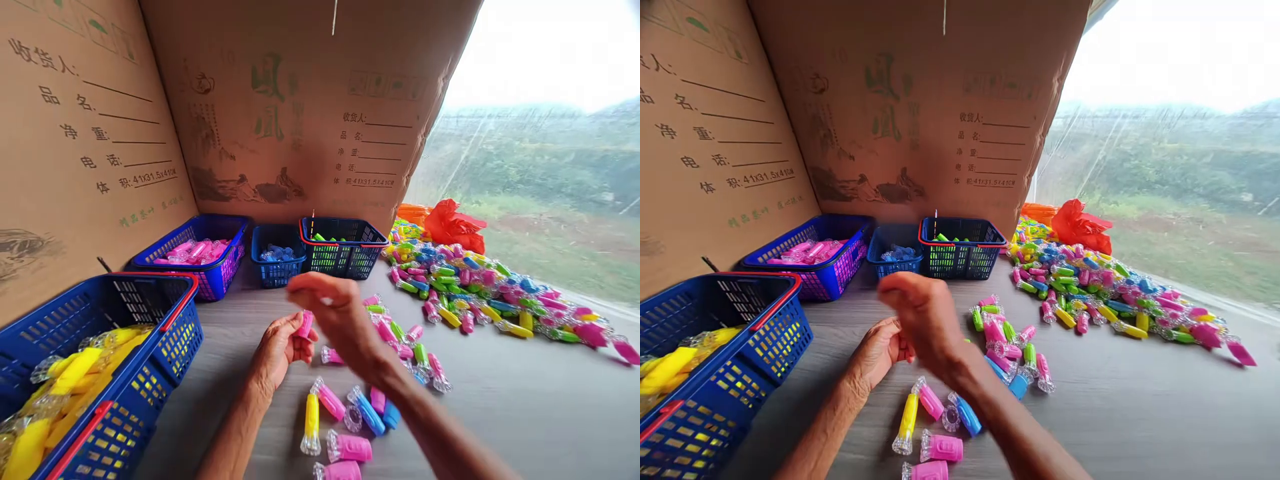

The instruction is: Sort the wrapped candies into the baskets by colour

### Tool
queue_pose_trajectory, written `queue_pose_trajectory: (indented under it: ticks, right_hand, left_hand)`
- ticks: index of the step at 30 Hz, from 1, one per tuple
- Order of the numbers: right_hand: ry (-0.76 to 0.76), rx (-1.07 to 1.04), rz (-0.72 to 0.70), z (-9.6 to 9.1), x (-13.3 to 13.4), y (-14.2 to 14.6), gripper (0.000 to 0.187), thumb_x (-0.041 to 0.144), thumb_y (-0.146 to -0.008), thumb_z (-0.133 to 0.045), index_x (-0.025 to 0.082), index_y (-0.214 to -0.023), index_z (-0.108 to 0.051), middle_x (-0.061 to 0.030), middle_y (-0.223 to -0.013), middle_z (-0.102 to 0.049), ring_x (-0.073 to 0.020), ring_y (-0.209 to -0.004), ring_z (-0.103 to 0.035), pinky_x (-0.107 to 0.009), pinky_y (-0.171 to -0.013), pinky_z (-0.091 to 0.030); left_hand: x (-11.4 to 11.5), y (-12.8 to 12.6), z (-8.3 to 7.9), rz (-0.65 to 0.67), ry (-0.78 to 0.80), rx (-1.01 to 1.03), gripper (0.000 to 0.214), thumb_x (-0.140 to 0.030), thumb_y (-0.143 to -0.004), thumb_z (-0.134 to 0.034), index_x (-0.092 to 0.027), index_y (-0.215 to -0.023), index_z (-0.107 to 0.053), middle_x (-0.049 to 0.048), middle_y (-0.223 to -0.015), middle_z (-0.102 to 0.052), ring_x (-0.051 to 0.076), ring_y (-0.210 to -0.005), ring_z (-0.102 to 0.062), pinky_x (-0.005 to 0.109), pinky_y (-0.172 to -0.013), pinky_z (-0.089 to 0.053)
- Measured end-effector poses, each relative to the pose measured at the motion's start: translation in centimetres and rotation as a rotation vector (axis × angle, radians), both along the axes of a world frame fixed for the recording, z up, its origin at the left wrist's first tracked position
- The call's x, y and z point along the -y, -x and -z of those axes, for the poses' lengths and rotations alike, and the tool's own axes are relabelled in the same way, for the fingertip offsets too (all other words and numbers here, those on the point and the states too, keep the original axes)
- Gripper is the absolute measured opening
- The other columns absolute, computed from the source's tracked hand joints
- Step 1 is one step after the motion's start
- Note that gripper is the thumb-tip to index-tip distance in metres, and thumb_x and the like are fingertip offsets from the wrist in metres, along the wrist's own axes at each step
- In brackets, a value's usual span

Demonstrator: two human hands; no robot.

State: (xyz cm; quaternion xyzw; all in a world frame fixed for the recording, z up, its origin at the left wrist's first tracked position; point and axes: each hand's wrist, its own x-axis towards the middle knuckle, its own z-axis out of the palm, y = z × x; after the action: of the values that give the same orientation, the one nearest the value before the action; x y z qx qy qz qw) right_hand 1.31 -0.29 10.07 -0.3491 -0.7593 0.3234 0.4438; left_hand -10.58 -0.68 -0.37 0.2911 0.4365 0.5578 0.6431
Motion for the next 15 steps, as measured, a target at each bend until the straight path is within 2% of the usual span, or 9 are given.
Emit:
queue_pose_trajectory:
  ticks: [3,6,8,10,15]
  right_hand:
    - [0.146,0.203,0.232,2.3,-1.6,-6.3,0.021,0.026,-0.084,-0.054,0.02,-0.094,-0.071,0.0003,-0.081,-0.072,-0.0153,-0.07,-0.062,-0.025,-0.061,-0.044]
    - [0.11,0.536,0.23,5.3,-1.4,-9.6,0.038,0.013,-0.082,-0.049,0.022,-0.114,-0.068,-0.0045,-0.102,-0.074,-0.0193,-0.086,-0.066,-0.028,-0.071,-0.046]
    - [0.053,0.746,0.178,7.0,-0.7,-10.1,0.05,0.003,-0.078,-0.045,0.022,-0.119,-0.066,-0.0073,-0.11,-0.072,-0.0216,-0.096,-0.066,-0.03,-0.075,-0.045]
    - [0.02,0.879,0.149,8.0,-0.2,-10.0,0.052,-0.001,-0.076,-0.043,0.021,-0.117,-0.067,-0.009,-0.109,-0.071,-0.0226,-0.097,-0.065,-0.03,-0.075,-0.045]
    - [-0.01,0.931,0.129,9.2,-0.1,-9.6,0.043,0.001,-0.083,-0.04,0.018,-0.111,-0.067,-0.0081,-0.097,-0.068,-0.0222,-0.09,-0.063,-0.03,-0.074,-0.043]
  left_hand:
    - [0.2,-0.1,0.0,0.106,0.031,0.07,0.034,-0.039,-0.075,-0.07,-0.012,-0.094,-0.064,0.0068,-0.07,-0.066,0.014,-0.051,-0.057,0.026,-0.046,-0.045]
    - [0.1,-0.1,0.1,0.106,0.037,0.064,0.037,-0.036,-0.069,-0.074,-0.01,-0.093,-0.062,0.0036,-0.066,-0.064,0.012,-0.047,-0.055,0.023,-0.043,-0.042]
    - [0.0,0.0,0.2,0.103,0.027,0.04,0.037,-0.038,-0.066,-0.075,-0.011,-0.089,-0.061,0.0021,-0.063,-0.062,0.011,-0.043,-0.052,0.022,-0.04,-0.038]
    - [-0.2,0.2,0.2,0.09,0.028,0.02,0.038,-0.038,-0.065,-0.076,-0.012,-0.087,-0.061,0.0007,-0.061,-0.06,0.009,-0.041,-0.049,0.021,-0.038,-0.034]
    - [-0.5,0.6,0.4,0.052,0.04,-0.01,0.038,-0.039,-0.064,-0.077,-0.013,-0.087,-0.06,-0.0021,-0.059,-0.057,0.007,-0.039,-0.045,0.02,-0.038,-0.028]
